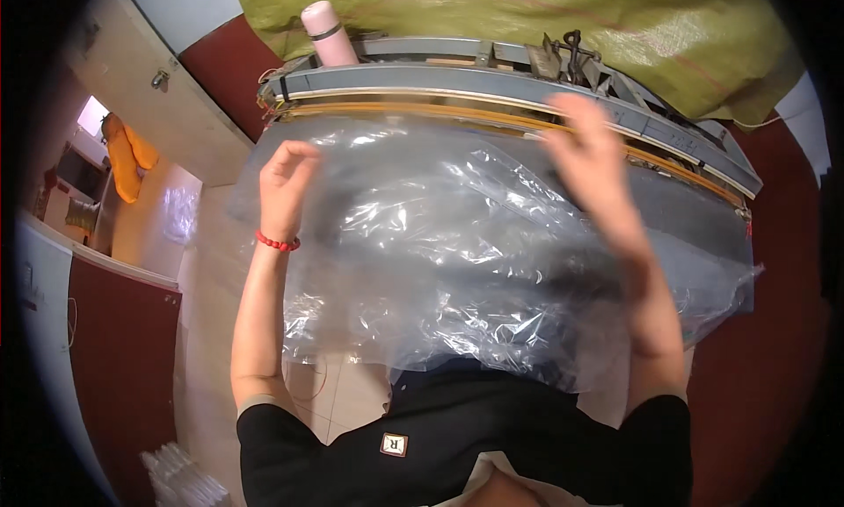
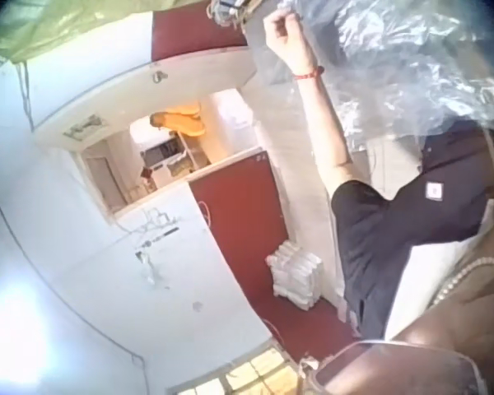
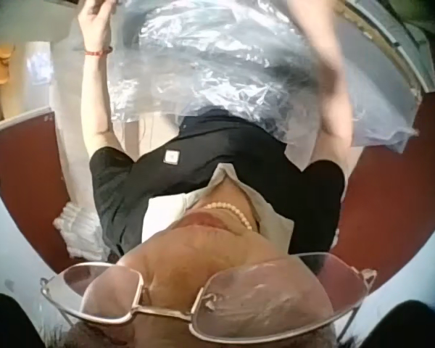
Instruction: Operating a heat sealing machine to seal large plastic bags or sheets.
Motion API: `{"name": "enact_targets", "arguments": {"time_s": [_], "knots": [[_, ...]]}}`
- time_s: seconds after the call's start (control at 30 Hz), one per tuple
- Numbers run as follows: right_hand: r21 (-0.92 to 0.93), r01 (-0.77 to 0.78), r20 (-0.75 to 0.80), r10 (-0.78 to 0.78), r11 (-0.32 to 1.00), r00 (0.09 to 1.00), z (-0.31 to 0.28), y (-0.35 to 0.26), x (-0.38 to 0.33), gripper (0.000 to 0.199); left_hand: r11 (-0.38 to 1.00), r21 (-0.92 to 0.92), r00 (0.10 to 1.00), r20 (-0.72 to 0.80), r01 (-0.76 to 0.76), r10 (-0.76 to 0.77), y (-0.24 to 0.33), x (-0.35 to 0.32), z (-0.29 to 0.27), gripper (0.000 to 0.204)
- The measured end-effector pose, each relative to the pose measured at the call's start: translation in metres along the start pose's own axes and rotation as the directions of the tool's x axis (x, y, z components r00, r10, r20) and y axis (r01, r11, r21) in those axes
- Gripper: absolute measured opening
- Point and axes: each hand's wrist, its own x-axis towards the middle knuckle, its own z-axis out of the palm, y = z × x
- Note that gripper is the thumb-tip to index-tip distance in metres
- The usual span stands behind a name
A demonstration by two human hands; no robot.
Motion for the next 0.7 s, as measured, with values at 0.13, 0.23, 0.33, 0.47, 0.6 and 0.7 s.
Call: {"name": "enact_targets", "arguments": {"time_s": [0.13, 0.23, 0.33, 0.47, 0.6, 0.7], "knots": [[0.273, 0.041, 0.149, -0.085, 0.961, 0.985, 0.118, -0.045, 0.012, 0.029, 0.989, 0.097, 0.992, -0.058, -0.109, 0.115, -0.001, -0.005, 0.004, 0.013], [0.481, -0.376, 0.391, 0.191, 0.792, 0.901, 0.135, -0.052, 0.008, 0.021, 0.813, 0.508, 0.932, -0.051, -0.285, 0.358, -0.008, -0.005, -0.01, 0.025], [0.606, -0.315, 0.239, 0.21, 0.731, 0.948, 0.134, -0.038, -0.007, 0.018, 0.518, 0.808, 0.909, 0.051, -0.281, 0.413, -0.042, -0.012, -0.033, 0.021], [0.506, -0.39, 0.247, 0.304, 0.77, 0.92, 0.11, -0.014, -0.022, 0.016, 0.379, 0.87, 0.929, 0.202, -0.315, 0.309, -0.059, -0.01, -0.001, 0.017], [0.524, -0.374, 0.189, 0.324, 0.765, 0.927, 0.091, 0.006, -0.034, 0.015, 0.674, 0.698, 0.968, 0.128, -0.243, 0.216, -0.063, -0.004, 0.048, 0.011], [0.432, -0.353, 0.104, 0.342, 0.83, 0.934, 0.081, 0.034, -0.045, 0.015, 0.615, 0.713, 0.94, 0.285, -0.338, 0.187, -0.058, -0.001, 0.074, 0.009]]}}
